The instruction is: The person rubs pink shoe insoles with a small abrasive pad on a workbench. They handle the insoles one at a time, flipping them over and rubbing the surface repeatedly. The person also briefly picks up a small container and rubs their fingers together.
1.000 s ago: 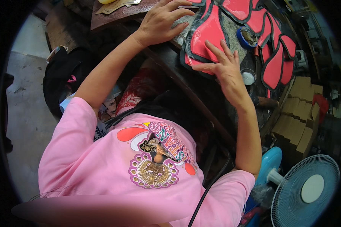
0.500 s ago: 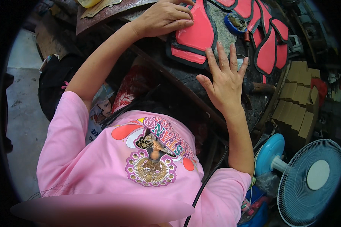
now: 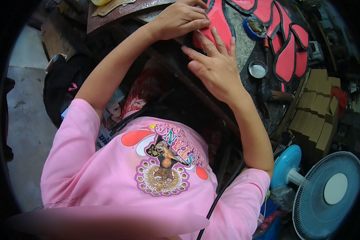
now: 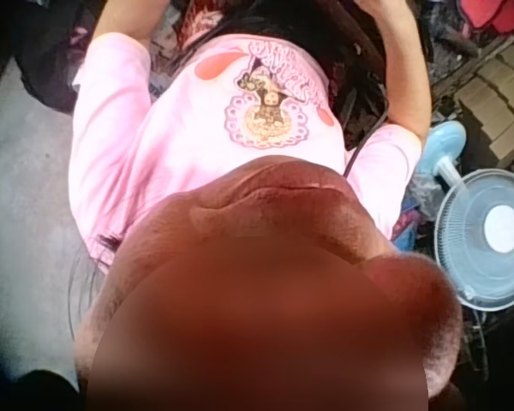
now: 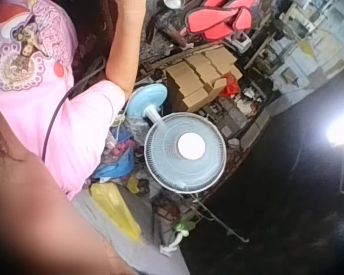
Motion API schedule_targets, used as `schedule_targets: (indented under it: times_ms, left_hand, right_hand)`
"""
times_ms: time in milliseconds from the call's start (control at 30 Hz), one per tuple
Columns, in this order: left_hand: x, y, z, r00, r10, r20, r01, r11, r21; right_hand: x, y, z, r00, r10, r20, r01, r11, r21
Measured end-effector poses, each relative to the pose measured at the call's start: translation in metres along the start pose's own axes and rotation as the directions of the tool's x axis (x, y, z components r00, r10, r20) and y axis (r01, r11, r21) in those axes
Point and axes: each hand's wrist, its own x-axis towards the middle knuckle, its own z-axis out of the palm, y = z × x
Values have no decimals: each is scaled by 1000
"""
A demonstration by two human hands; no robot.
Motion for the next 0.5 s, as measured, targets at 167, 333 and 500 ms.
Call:
schedule_targets:
  times_ms: [167,333,500]
  left_hand:
    - [0,4,6,999,-24,-35,24,1000,4]
    - [0,11,-4,999,-34,-11,34,999,-1]
    - [2,16,-12,995,-63,81,65,997,-30]
  right_hand:
    - [-11,46,-27,975,205,-82,-107,766,634]
    - [-13,92,-31,937,320,-136,-279,925,258]
    - [2,89,3,967,244,-66,-246,843,-479]
